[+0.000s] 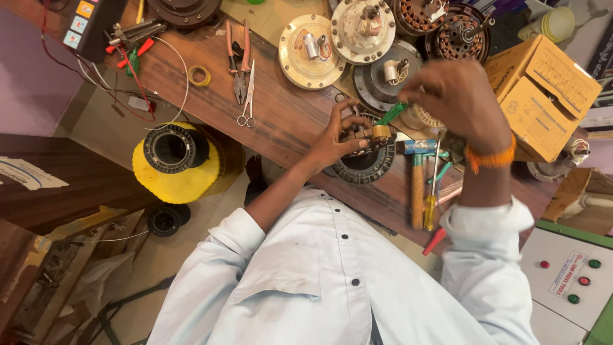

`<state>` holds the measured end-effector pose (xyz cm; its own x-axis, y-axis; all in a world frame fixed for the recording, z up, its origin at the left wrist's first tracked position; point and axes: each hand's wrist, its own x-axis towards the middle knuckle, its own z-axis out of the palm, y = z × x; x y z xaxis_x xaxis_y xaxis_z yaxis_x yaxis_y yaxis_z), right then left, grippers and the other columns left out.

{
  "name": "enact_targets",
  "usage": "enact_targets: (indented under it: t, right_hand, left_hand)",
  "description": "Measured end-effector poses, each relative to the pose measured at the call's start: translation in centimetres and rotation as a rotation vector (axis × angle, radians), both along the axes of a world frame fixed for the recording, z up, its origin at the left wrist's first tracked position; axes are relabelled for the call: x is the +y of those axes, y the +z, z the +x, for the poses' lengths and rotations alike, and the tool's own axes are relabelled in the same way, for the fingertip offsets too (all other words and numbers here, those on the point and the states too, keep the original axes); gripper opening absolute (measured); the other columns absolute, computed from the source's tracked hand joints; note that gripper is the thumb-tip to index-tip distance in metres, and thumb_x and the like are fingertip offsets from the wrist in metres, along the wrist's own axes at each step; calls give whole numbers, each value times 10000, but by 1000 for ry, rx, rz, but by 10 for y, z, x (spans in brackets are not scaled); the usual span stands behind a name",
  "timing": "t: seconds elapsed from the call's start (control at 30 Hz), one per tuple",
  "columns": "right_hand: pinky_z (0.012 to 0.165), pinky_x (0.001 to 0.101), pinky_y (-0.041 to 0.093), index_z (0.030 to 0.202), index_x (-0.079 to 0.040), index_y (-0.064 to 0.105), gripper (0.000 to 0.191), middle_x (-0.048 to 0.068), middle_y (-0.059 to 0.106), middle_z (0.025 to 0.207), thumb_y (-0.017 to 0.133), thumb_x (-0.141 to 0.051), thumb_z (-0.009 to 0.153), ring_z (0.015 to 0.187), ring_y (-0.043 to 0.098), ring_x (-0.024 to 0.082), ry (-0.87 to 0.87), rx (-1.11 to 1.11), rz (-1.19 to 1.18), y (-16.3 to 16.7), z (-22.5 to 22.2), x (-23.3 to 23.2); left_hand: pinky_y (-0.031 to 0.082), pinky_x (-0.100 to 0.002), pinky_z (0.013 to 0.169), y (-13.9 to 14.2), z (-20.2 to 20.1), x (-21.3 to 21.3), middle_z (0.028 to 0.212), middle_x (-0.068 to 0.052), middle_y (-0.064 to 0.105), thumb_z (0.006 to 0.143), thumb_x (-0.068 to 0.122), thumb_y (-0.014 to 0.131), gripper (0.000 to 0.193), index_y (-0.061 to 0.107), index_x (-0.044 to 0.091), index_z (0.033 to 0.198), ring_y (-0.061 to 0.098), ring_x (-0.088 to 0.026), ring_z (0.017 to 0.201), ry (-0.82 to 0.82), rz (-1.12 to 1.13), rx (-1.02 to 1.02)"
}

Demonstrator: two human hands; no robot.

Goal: The person uses a hammer and a green-handled tool to repeatedly tap and adjust a small electrical component held in their left hand. They rotate the component to access different sides while working at a cluttered workbench.

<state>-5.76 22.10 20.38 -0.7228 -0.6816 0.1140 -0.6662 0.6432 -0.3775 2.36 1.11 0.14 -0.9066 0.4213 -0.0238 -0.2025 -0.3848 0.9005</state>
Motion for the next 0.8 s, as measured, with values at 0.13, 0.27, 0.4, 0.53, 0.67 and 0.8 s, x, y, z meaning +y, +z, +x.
enact_targets:
  t: [0.13, 0.27, 0.4, 0.53, 0.67, 0.8]
  right_hand:
    - [511, 275, 475, 948, -59, 772, 41, 76, 741, 776, 757, -91, 968, 579, 664, 131, -210, -110, -109, 0, 74, -2]
    - [675, 333, 512, 957, -81, 783, 80, 71, 751, 827, 773, -86, 878, 676, 657, 176, -464, -123, -172, -36, 150, -14]
    - [623, 307, 486, 910, -29, 733, 57, 92, 748, 907, 745, -80, 887, 690, 645, 160, -670, -179, -357, -94, 187, -29]
    - [579, 317, 426, 875, 12, 681, 122, 102, 653, 776, 768, -69, 901, 623, 549, 161, -922, -170, -485, -134, 206, -26]
    - [540, 356, 343, 910, 18, 739, 95, 122, 567, 678, 792, -52, 875, 575, 440, 172, -981, -192, -498, -156, 218, -19]
    - [552, 326, 432, 874, -9, 755, 89, 106, 673, 712, 804, -82, 857, 579, 564, 160, -855, -165, -431, -176, 227, -15]
  left_hand:
    - [467, -382, 1109, 4, -2, -4, 1277, -81, 659, 927, 277, 751, 852, 192, 191, 1564, 602, -175, 1229, 16, -66, 87]
    - [509, -375, 1089, 0, -5, -6, 1287, -83, 647, 983, 305, 698, 711, 282, 151, 1539, 617, -172, 1255, 22, -32, 126]
    - [497, -349, 1124, -6, -7, -7, 1333, -92, 623, 1037, 274, 677, 461, 496, 81, 1414, 602, -172, 1290, 3, -60, 168]
    - [494, -322, 1092, -8, -4, -8, 1286, -78, 657, 1043, 262, 646, 365, 571, 60, 1337, 622, -161, 1245, 73, -174, 248]
    - [521, -321, 1055, -6, -2, -9, 1277, -92, 669, 1047, 309, 633, 364, 588, 51, 1300, 650, -166, 1210, 97, -141, 243]
    - [528, -332, 1029, 3, 0, -11, 1251, -106, 679, 1066, 291, 632, 341, 640, 72, 1327, 673, -205, 1176, 166, -359, 350]
